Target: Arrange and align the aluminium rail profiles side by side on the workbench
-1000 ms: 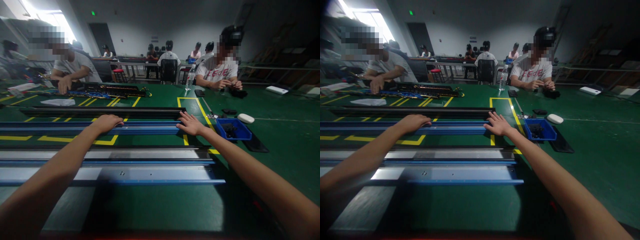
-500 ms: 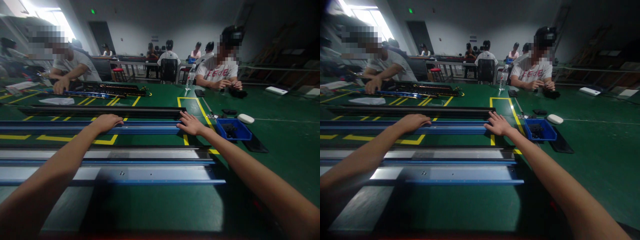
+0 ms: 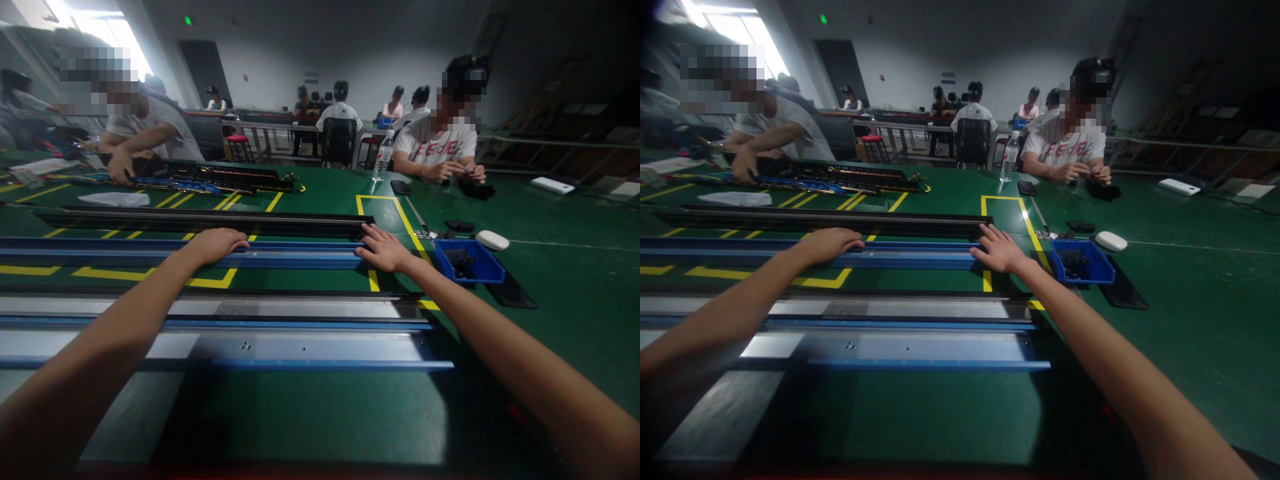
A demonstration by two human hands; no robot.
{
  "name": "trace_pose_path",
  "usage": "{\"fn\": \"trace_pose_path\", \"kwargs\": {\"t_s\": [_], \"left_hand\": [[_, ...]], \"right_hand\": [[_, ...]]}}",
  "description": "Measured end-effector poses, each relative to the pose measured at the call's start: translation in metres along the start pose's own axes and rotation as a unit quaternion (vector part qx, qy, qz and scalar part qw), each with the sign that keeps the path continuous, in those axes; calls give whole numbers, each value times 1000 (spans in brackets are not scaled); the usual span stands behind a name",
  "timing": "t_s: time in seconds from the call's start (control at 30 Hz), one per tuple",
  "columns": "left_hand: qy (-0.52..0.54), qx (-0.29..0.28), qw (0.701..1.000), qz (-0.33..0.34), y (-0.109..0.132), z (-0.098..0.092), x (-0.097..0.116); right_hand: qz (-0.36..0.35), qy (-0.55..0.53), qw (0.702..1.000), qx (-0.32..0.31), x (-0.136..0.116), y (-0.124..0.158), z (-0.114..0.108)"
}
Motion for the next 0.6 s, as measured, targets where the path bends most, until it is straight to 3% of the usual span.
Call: {"fn": "trace_pose_path", "kwargs": {"t_s": [0.27,0.6], "left_hand": [[-18,-8,1000,-12,2,-5,3],[21,31,998,-51,1,1,-4]], "right_hand": [[1,-2,1000,-1,-1,0,-1],[-1,24,999,24,-6,0,-5]]}}
Point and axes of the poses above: each hand's wrist, its own y-axis away from the middle knuckle, its own z-axis out of the palm, x = y × z, the point moved 6 cm from there along -y, towards the middle knuckle, and after that the axes turned 15 degrees about -z, right-handed, at the moved point
